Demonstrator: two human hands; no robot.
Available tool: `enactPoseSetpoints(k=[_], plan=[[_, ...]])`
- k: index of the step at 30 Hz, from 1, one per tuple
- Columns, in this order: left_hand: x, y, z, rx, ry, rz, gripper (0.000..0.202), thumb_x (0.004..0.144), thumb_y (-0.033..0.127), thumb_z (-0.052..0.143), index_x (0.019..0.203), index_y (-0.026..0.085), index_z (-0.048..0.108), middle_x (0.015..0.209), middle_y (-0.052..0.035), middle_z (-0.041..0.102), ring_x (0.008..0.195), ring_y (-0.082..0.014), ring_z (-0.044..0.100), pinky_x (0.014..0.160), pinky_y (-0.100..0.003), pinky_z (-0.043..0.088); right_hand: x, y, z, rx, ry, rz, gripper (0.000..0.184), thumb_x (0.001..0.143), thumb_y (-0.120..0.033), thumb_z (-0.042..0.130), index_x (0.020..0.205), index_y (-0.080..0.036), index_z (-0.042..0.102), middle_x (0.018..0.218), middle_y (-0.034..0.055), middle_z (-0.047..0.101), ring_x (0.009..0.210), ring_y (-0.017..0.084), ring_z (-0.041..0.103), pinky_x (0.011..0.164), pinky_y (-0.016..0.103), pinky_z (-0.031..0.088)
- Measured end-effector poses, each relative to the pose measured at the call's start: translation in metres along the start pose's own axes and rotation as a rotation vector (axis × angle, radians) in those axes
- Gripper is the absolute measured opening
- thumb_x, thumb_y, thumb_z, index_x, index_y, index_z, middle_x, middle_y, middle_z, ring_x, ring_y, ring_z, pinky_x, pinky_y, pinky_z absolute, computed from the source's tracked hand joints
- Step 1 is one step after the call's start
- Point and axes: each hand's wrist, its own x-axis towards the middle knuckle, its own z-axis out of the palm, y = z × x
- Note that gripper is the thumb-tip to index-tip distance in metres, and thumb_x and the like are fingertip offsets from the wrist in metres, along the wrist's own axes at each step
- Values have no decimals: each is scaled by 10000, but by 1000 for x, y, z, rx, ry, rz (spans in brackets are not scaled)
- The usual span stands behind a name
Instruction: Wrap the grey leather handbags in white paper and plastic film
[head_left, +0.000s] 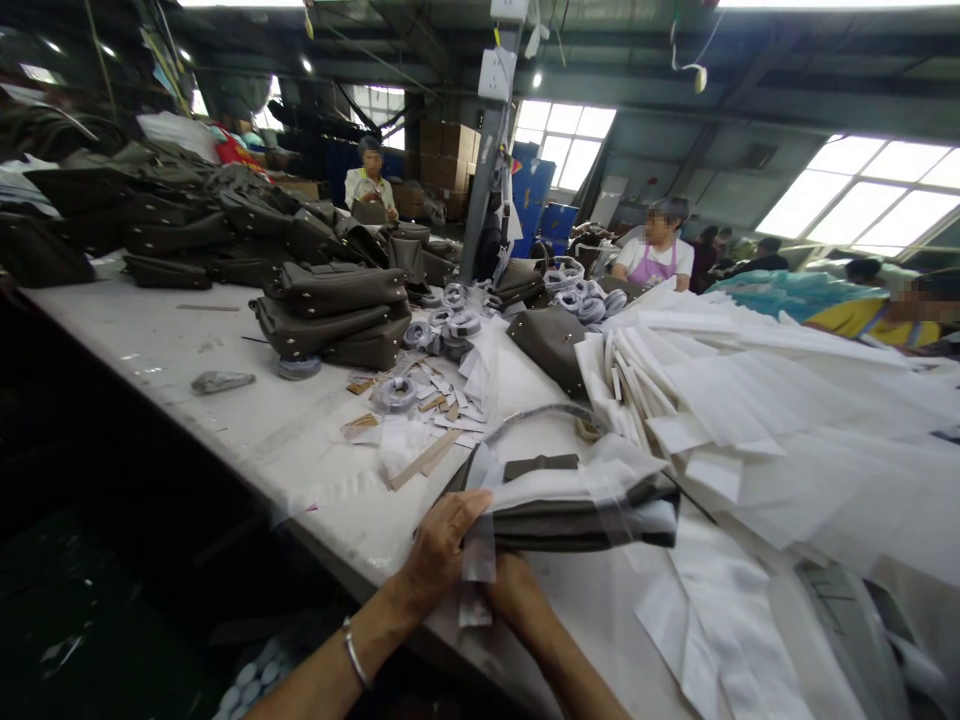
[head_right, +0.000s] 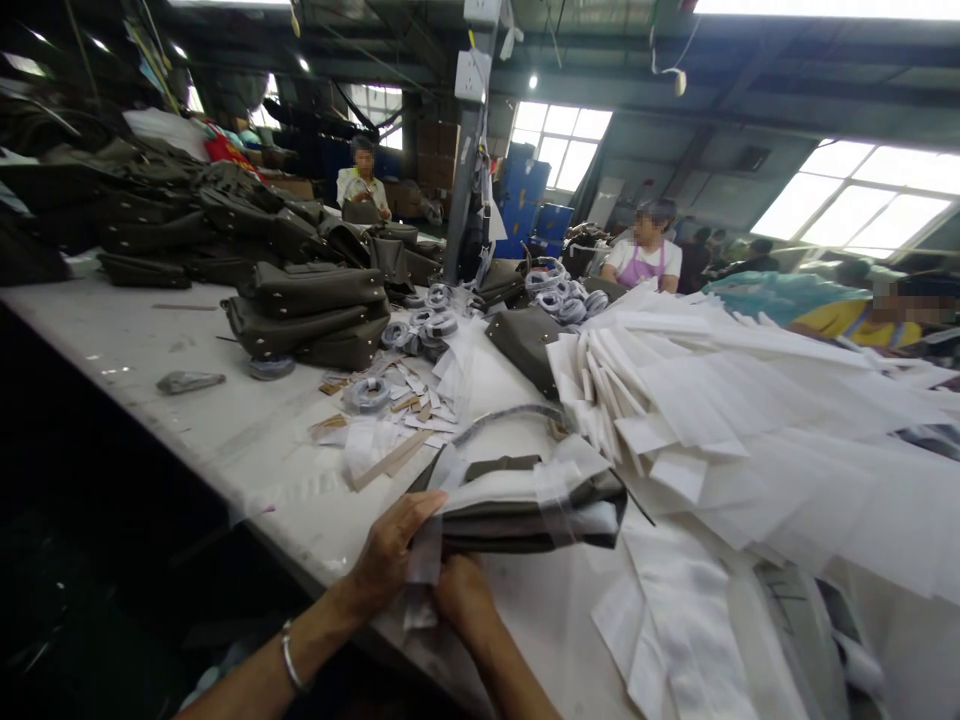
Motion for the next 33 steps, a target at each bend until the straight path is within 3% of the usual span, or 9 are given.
enactPoseSetpoints(k=[3, 5, 7, 10, 12, 14, 18, 22, 33], plan=[[-5, -1, 4, 42, -48, 72, 409, 922, 106, 489, 1321, 190, 528, 1115, -100, 675, 1020, -201, 646, 870, -343, 567, -20, 4, 3, 196, -51, 150, 485, 944, -497, 401, 687, -203, 688, 660, 50, 708, 613, 201, 674, 532, 262, 479], [-8, 0, 7, 63, -100, 103, 370, 953, 105, 445, 1302, 181, 541, 1122, -104, 675, 1039, -197, 636, 875, -338, 555, -37, 7, 7, 439, -42, 304, 541, 858, -652, 470, 600, -195, 598, 523, 14, 616, 466, 159, 581, 440, 236, 410], [-10, 2, 11, 77, -173, 137, 337, 983, 119, 404, 1282, 170, 552, 1146, -105, 673, 1086, -201, 621, 923, -355, 531, -51, 8, 10, 660, -22, 482, 582, 729, -771, 549, 611, -202, 533, 461, -15, 546, 378, 132, 500, 368, 220, 350], [-8, 5, 13, 100, -265, 200, 324, 1002, 134, 367, 1263, 160, 557, 1201, -96, 666, 1253, -244, 538, 1091, -468, 403, -64, 2, 12, 821, -67, 633, 676, 591, -869, 589, 705, -208, 506, 476, -19, 556, 321, 125, 477, 294, 205, 303], [-6, 5, 11, 87, -314, 245, 336, 1004, 122, 344, 1269, 157, 548, 1243, -88, 656, 1351, -256, 451, 1160, -511, 294, -67, -4, 9, 880, -108, 639, 724, 539, -880, 621, 750, -197, 510, 551, 10, 612, 346, 129, 524, 300, 201, 338], [-4, 4, 8, 42, -363, 287, 344, 1013, 122, 333, 1291, 163, 530, 1284, -79, 640, 1386, -235, 410, 1181, -481, 262, -68, -10, 4, 910, -117, 628, 733, 528, -869, 646, 761, -186, 516, 601, 31, 639, 374, 126, 554, 322, 198, 371], [-2, 1, 3, -51, -398, 314, 337, 1028, 146, 340, 1313, 183, 517, 1319, -76, 624, 1341, -190, 468, 1162, -407, 312, -70, -16, -3, 911, -72, 634, 698, 562, -848, 648, 719, -181, 513, 609, 36, 654, 379, 104, 552, 333, 180, 376], [-2, 2, 7, -61, -401, 261, 346, 1012, 128, 357, 1305, 183, 533, 1303, -96, 633, 1278, -188, 535, 1121, -407, 381, -72, -22, -2, 841, -85, 615, 667, 588, -816, 660, 684, -171, 523, 540, 18, 629, 345, 94, 524, 302, 165, 342], [-5, 3, 13, -8, -411, 263, 401, 1013, 119, 337, 1388, 161, 475, 1348, -115, 599, 1327, -213, 489, 1117, -426, 399, -90, -23, 8, 986, -121, 596, 641, 651, -783, 655, 761, -162, 543, 534, 16, 628, 336, 96, 515, 282, 155, 301]])
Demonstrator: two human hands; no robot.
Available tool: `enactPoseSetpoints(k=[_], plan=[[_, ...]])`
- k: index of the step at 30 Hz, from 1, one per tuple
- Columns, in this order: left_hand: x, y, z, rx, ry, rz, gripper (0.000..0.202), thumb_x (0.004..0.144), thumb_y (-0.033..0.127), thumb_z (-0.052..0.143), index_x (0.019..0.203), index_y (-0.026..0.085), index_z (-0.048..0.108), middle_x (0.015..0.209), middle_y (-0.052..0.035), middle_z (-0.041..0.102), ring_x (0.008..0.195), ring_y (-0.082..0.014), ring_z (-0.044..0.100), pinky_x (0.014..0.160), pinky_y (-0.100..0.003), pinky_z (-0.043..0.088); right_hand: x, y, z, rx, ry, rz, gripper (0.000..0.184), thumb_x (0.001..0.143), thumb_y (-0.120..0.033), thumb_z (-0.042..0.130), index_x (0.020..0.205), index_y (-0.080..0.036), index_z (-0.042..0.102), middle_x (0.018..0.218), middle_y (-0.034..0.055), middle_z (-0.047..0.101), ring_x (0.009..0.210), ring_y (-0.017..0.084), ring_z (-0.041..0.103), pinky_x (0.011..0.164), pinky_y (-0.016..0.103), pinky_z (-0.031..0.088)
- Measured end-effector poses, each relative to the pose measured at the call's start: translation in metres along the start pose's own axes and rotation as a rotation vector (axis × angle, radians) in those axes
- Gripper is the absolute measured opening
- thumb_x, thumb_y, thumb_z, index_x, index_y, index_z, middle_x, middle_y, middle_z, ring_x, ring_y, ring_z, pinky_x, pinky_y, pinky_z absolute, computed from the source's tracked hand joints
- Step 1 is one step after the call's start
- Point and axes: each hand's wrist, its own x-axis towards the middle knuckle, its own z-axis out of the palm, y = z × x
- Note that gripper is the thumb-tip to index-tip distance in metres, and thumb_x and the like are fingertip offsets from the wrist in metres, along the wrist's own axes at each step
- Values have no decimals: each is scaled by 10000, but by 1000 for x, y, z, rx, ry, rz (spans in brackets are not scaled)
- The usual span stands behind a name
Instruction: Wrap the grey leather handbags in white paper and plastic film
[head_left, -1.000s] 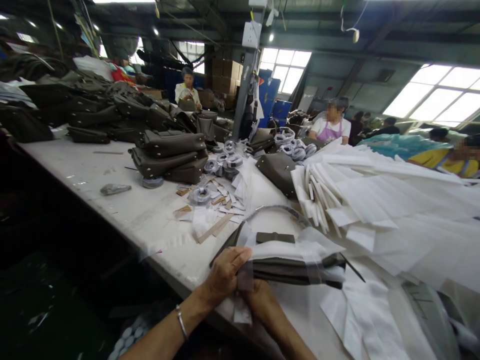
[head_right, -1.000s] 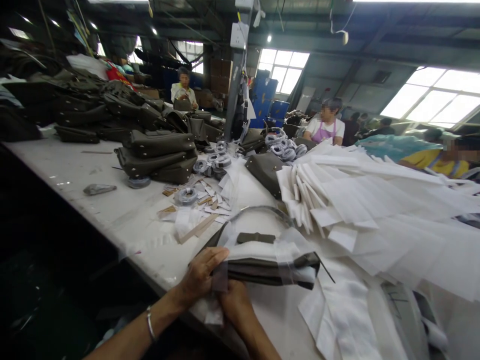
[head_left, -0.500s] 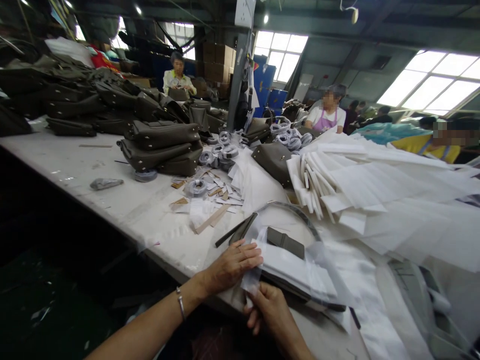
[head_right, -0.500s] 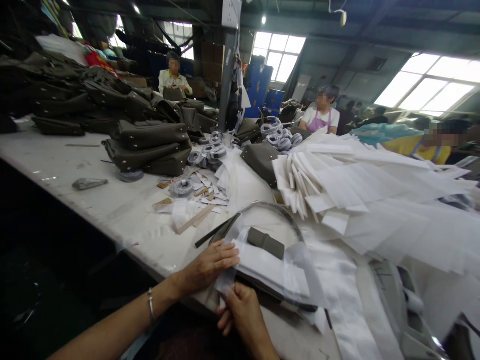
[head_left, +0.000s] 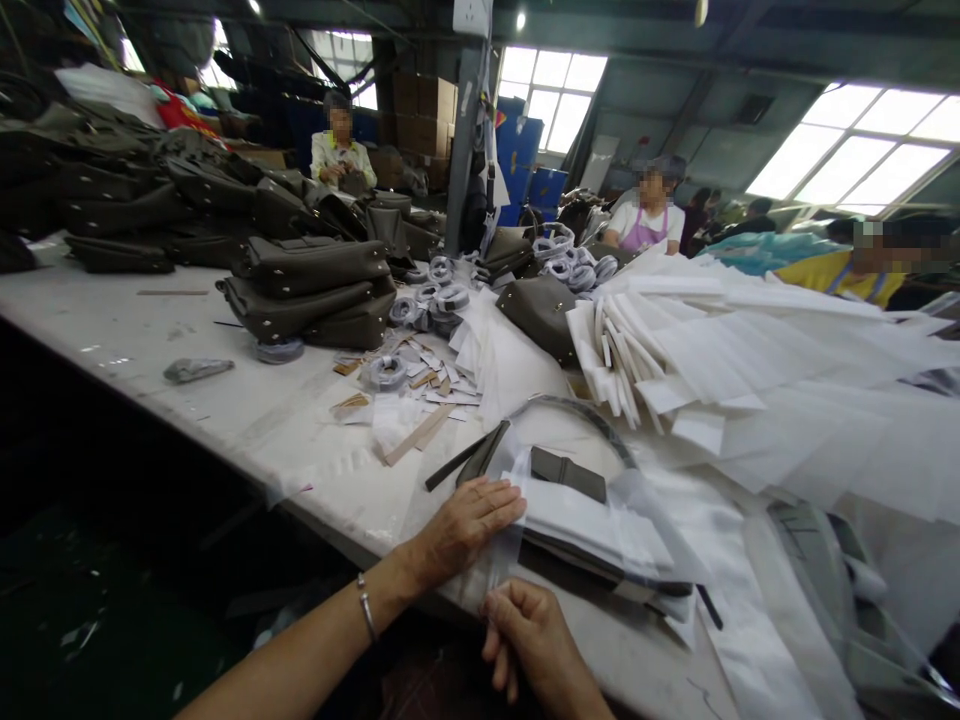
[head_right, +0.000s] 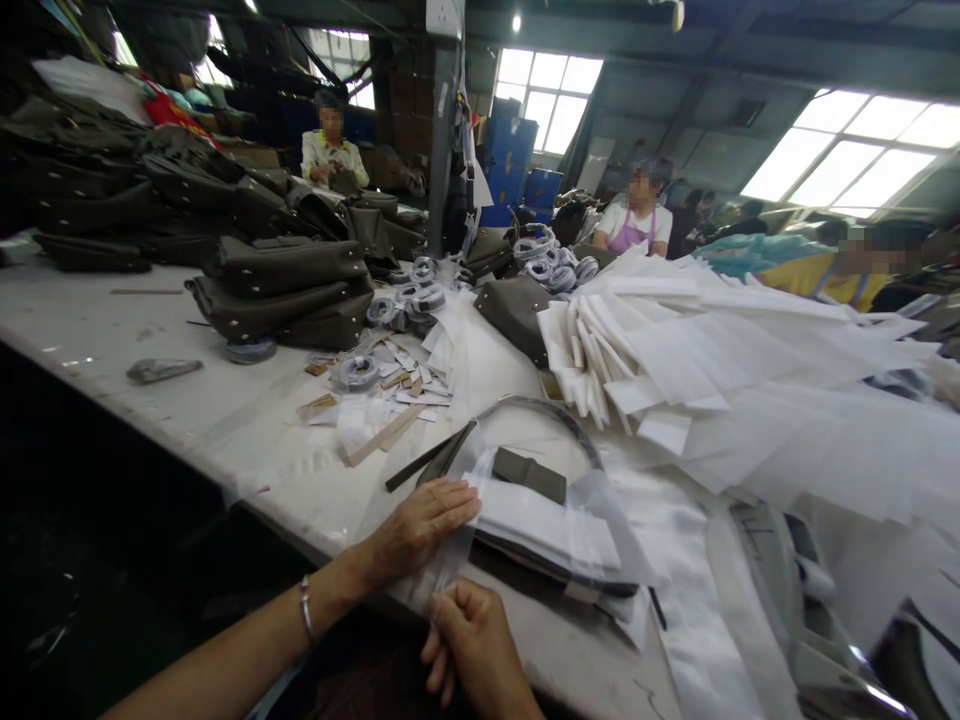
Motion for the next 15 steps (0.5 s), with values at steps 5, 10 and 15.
enactPoseSetpoints(k=[5, 10, 15], plan=[[-1, 1, 2, 58, -14, 0, 407, 1019, 122, 338, 1407, 153, 456, 1362, -116, 588, 1338, -216, 474, 1117, -435, 400, -3, 2, 2, -137, -53, 101, 551, 714, -732, 593, 765, -184, 557, 494, -16, 587, 320, 92, 471, 299, 170, 278], [0, 4, 2, 55, -54, 4, 376, 1028, 158, 349, 1381, 150, 478, 1336, -112, 608, 1322, -220, 490, 1124, -465, 383, -22, -84, -22, -665, -47, -84, 386, 858, -465, 583, 583, -195, 598, 500, -13, 576, 408, 105, 500, 383, 200, 334], [2, 5, 1, 73, -20, 18, 350, 1041, 155, 332, 1338, 164, 517, 1283, -106, 642, 1300, -192, 513, 1121, -431, 380, 27, -164, -50, -1100, 262, -696, 139, 884, -246, 611, 853, -224, 745, 914, 54, 737, 920, 208, 651, 884, 307, 465]])
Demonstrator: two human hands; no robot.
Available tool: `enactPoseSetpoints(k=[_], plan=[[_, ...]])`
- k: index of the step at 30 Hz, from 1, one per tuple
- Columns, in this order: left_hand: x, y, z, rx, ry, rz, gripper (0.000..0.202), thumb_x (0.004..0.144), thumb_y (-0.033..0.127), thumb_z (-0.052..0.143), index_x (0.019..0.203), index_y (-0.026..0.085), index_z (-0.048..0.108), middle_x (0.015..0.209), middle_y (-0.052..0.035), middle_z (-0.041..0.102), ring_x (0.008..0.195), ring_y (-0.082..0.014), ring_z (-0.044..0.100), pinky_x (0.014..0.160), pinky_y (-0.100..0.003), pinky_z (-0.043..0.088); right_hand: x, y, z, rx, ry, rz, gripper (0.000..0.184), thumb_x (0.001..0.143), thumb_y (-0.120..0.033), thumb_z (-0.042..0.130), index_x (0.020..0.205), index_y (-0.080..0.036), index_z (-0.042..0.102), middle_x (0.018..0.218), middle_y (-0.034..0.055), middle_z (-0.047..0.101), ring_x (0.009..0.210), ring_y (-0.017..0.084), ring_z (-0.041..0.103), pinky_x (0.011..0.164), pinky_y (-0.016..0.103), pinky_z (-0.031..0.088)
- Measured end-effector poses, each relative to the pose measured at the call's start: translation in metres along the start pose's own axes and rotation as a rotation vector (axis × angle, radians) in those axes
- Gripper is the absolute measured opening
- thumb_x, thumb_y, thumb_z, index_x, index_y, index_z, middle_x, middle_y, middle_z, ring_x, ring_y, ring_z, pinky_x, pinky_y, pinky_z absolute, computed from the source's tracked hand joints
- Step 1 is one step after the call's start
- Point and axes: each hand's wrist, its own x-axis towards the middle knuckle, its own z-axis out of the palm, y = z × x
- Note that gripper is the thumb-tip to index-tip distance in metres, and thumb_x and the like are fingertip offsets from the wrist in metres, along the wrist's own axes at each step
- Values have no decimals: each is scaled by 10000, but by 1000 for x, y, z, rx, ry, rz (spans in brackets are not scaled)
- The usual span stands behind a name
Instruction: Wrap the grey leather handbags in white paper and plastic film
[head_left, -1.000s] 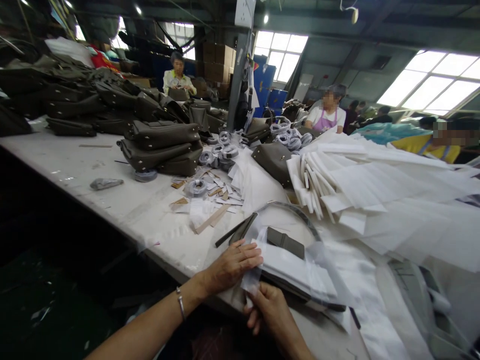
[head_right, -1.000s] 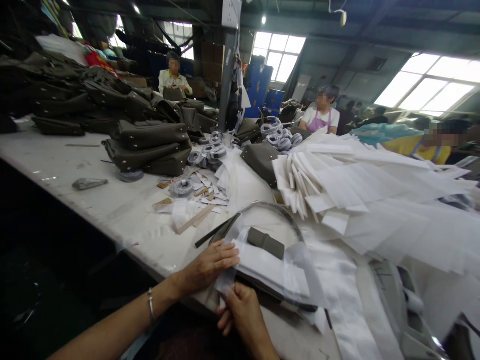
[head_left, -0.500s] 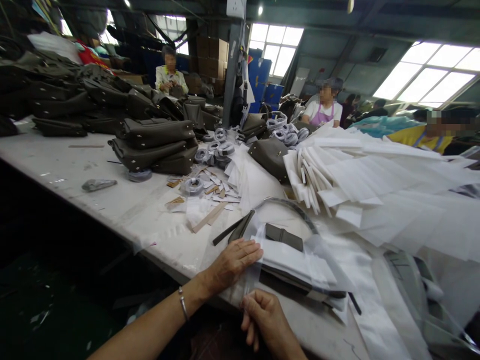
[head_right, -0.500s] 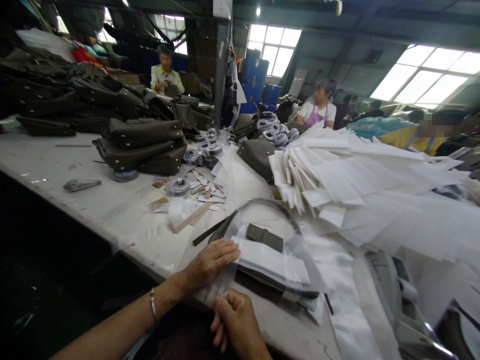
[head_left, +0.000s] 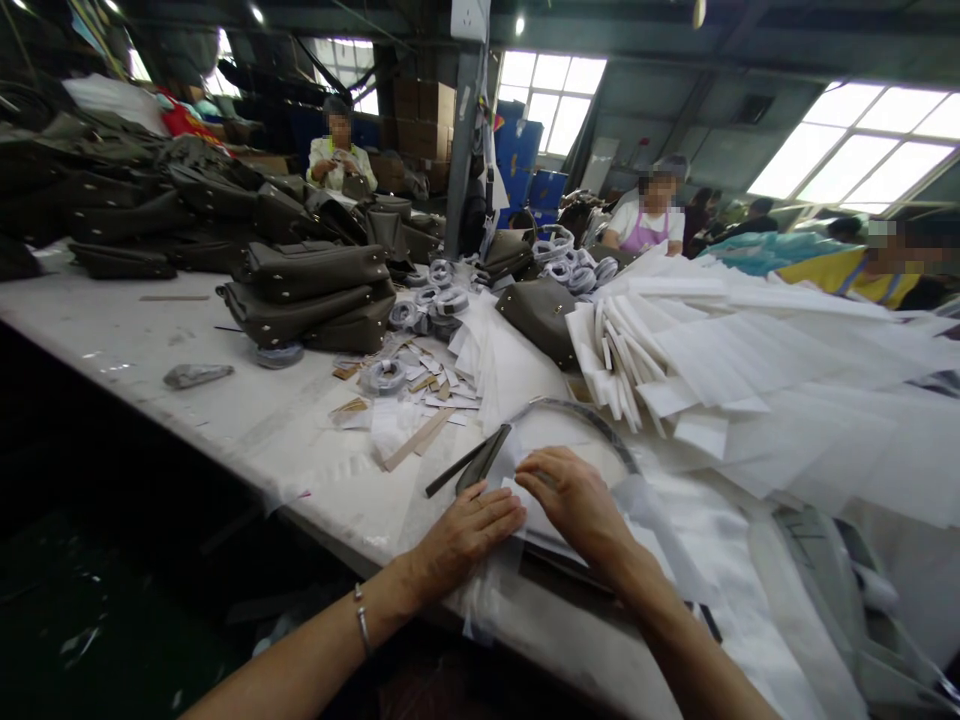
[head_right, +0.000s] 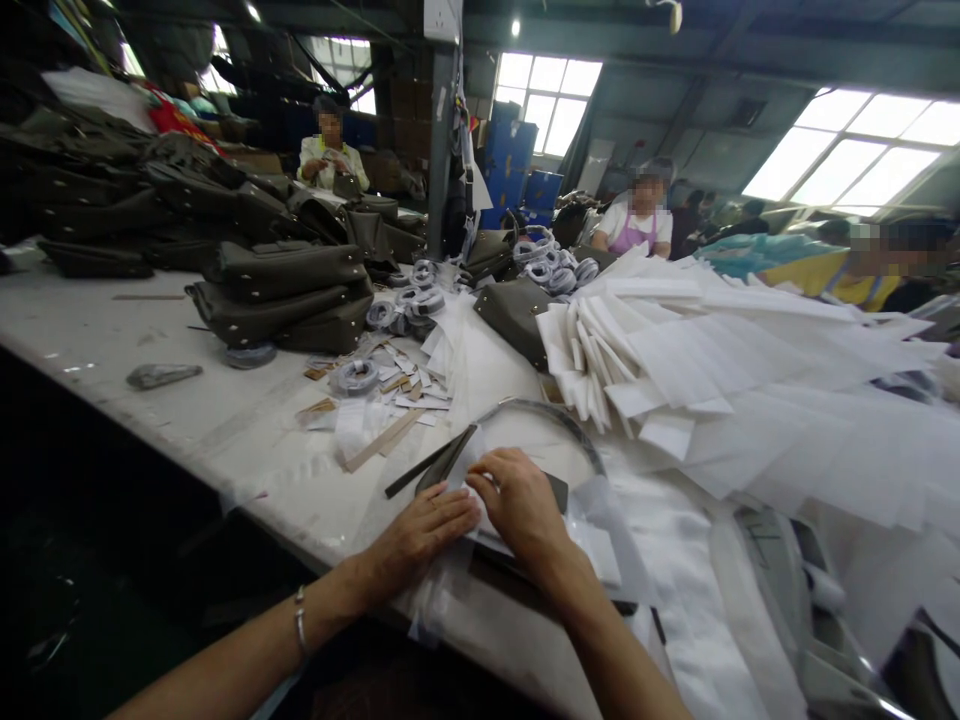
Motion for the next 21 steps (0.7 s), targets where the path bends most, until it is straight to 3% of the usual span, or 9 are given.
enactPoseSetpoints(k=[4, 7, 9, 13, 17, 21], plan=[[0, 0, 0, 3, 28, 12, 354, 1042, 151, 318, 1327, 149, 527, 1263, -109, 654, 1268, -192, 542, 1109, -416, 387, 49, 41, 31, -126, -143, 54, 132, 744, -108, 700, 810, -201, 767, 885, 72, 756, 902, 232, 677, 853, 306, 480], [-1, -1, -3, -32, 4, 12, 371, 1031, 141, 316, 1338, 155, 522, 1276, -120, 646, 1285, -190, 527, 1114, -414, 378, 61, 61, 49, -102, -176, 58, 135, 719, -108, 715, 780, -213, 773, 839, 42, 763, 827, 212, 695, 779, 277, 498], [-2, -3, -5, -80, -9, 12, 381, 1018, 127, 329, 1347, 167, 516, 1296, -116, 634, 1290, -183, 521, 1119, -405, 370, 60, 66, 50, -82, -171, 58, 142, 727, -118, 713, 804, -220, 776, 837, 26, 765, 805, 198, 700, 750, 266, 505], [-2, -6, -6, -170, 5, 19, 379, 1006, 116, 355, 1342, 175, 520, 1308, -107, 627, 1265, -179, 542, 1091, -375, 397, 44, 61, 36, -37, -97, 32, 164, 783, -145, 676, 896, -213, 772, 921, 40, 767, 890, 207, 703, 836, 307, 514], [-3, -4, 0, -200, 39, 0, 356, 1008, 108, 366, 1312, 176, 538, 1274, -108, 646, 1234, -185, 565, 1064, -376, 423, 4, 44, 22, 21, -8, -18, 117, 843, -215, 656, 895, -234, 759, 976, 42, 758, 949, 216, 691, 915, 365, 500], [-4, -3, 3, -234, 90, -30, 371, 959, 63, 423, 1301, 170, 521, 1259, -111, 645, 1211, -190, 577, 1061, -395, 439, -39, 28, 31, 55, 6, -85, 110, 828, -249, 703, 931, -246, 740, 953, 36, 740, 915, 210, 680, 868, 351, 508]])
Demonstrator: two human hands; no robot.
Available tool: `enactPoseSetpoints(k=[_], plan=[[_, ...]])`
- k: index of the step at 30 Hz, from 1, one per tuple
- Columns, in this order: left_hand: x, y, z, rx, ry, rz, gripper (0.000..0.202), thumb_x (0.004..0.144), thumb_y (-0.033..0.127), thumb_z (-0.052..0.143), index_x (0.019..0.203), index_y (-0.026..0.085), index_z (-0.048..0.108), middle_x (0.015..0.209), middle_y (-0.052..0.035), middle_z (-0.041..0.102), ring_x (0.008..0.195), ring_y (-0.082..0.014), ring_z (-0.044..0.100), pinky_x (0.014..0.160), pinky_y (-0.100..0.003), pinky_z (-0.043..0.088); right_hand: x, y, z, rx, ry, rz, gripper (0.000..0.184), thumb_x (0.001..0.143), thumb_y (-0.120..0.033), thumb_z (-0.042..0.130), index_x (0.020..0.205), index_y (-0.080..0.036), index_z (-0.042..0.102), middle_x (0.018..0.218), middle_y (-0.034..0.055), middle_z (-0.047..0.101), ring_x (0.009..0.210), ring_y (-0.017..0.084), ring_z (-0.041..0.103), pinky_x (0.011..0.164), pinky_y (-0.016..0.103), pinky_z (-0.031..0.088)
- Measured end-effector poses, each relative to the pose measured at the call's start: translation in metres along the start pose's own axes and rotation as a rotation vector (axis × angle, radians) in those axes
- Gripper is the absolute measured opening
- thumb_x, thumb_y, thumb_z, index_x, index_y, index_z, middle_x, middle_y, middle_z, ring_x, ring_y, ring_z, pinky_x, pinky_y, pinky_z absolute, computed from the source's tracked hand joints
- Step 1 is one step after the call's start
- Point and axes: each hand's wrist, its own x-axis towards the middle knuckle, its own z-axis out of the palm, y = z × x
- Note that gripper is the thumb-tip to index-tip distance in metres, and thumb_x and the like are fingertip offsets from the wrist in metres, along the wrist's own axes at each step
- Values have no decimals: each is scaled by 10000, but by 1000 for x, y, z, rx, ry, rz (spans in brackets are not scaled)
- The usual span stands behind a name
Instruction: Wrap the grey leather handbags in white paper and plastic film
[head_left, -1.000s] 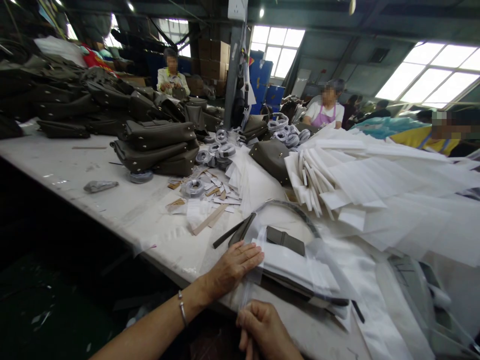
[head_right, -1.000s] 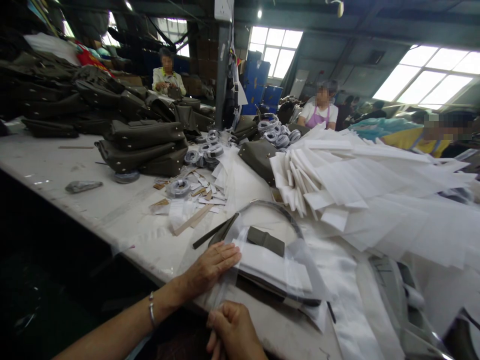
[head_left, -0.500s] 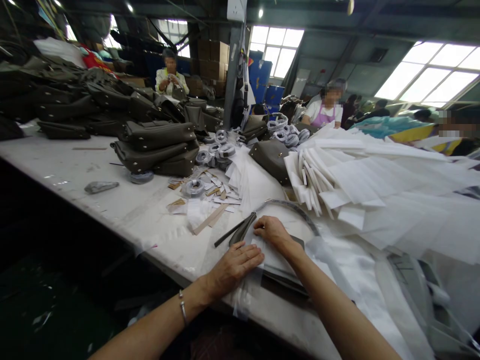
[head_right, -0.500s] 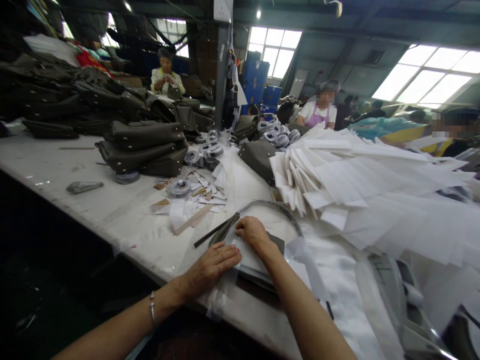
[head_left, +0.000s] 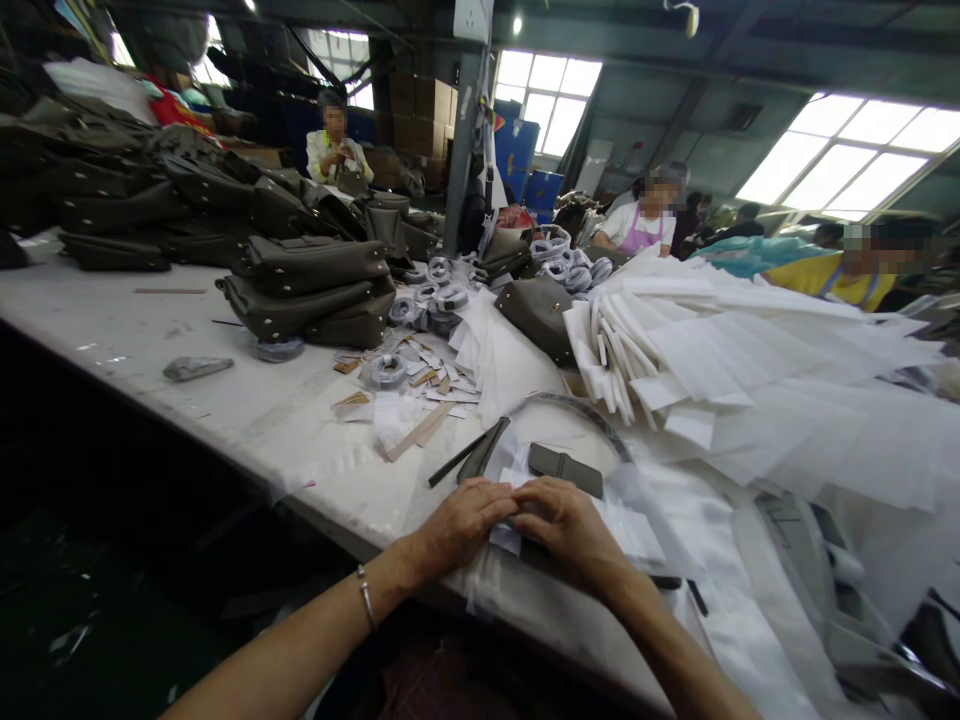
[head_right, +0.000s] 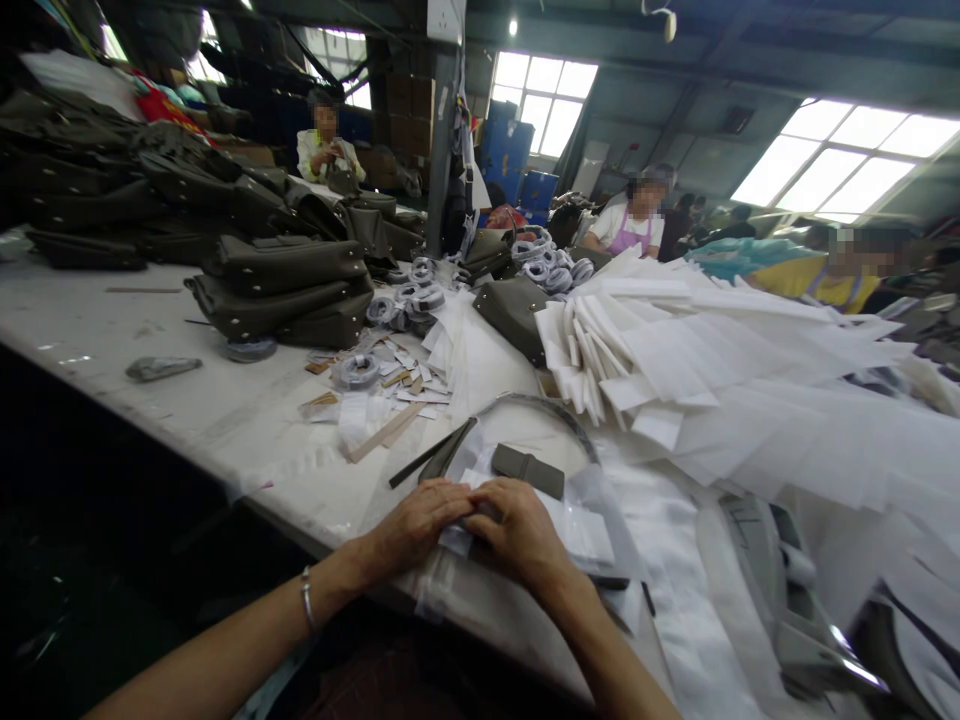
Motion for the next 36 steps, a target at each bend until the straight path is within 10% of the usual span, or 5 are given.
enactPoseSetpoints(k=[5, 9, 16, 22, 36], plan=[[9, 6, -26, -227, -131, -159, 550, 783, 27, 480, 1316, 163, 483, 1280, -101, 614, 1241, -212, 541, 1080, -390, 436, -18, 2, 20, -78, 69, -33, 145, 819, -244, 721, 960, -219, 699, 989, 59, 723, 952, 224, 662, 873, 367, 502], [19, 10, -36, -349, -186, -299, 334, 916, 110, 450, 1208, 198, 586, 1170, -42, 675, 1093, -165, 631, 990, -297, 490, -18, 7, 20, -94, 99, -109, 169, 872, -293, 677, 1027, -227, 688, 1018, 68, 725, 967, 222, 663, 879, 369, 508], [10, 6, -6, -162, -2, -227, 142, 953, 245, 593, 1058, 195, 674, 1120, -53, 729, 1111, -188, 654, 1028, -346, 467, -53, -22, 18, -127, 89, -300, 91, 940, -185, 583, 981, -226, 653, 934, 52, 713, 890, 194, 640, 849, 370, 481], [9, 4, -8, -68, -39, -154, 197, 931, 230, 623, 1123, 210, 659, 1154, -50, 715, 1143, -191, 635, 1021, -358, 467, -78, -33, 62, -245, 25, -330, 308, 900, -239, 613, 1207, -216, 597, 1128, 73, 688, 1033, 248, 594, 888, 392, 456], [11, 6, 5, 189, 90, -21, 255, 995, 223, 505, 1207, 230, 647, 1110, -56, 724, 1138, -187, 631, 975, -358, 495, -79, -27, 80, 79, 149, -288, 172, 939, -101, 461, 917, -216, 586, 782, 35, 658, 727, 174, 612, 688, 284, 474]])
